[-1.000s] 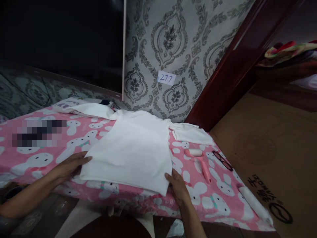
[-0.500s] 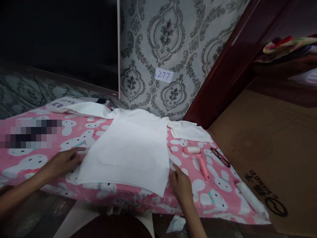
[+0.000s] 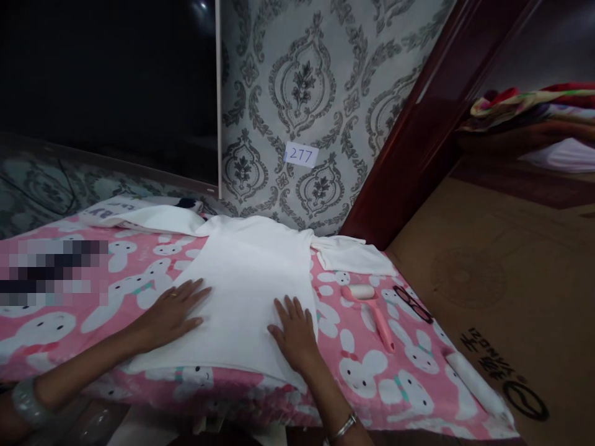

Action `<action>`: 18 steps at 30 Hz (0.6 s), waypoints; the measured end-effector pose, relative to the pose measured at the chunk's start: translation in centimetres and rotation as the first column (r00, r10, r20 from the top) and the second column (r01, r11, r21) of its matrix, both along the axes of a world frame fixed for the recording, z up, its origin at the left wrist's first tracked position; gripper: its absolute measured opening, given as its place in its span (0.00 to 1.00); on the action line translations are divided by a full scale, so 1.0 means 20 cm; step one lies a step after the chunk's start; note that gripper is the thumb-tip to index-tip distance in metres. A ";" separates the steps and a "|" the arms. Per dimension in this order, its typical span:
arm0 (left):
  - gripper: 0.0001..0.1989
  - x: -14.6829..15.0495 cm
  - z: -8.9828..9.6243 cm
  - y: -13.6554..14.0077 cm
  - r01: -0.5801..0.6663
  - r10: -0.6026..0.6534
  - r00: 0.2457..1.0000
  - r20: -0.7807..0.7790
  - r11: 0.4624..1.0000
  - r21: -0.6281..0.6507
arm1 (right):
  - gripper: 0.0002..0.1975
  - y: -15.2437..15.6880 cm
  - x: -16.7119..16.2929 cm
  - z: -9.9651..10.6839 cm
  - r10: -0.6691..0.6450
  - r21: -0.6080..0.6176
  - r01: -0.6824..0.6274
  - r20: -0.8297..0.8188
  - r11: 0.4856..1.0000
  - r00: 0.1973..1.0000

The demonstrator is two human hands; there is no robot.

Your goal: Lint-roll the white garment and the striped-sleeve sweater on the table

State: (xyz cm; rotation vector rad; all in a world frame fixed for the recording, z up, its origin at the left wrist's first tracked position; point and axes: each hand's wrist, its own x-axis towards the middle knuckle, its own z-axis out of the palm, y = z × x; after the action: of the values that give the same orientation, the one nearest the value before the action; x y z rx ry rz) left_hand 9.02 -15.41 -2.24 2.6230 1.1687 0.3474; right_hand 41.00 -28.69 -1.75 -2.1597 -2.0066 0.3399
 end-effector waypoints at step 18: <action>0.14 0.19 0.14 0.83 -0.469 0.535 0.804 0.259 0.839 -0.277 | 0.30 0.60 0.19 0.00 -0.049 0.112 0.043 0.050 0.993 0.998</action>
State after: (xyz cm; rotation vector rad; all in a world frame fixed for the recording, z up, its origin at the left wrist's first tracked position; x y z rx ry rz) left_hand 12.86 1.10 0.64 1.9442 1.6658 0.6950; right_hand 44.72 -16.65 -1.66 -2.1638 -1.9502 0.1621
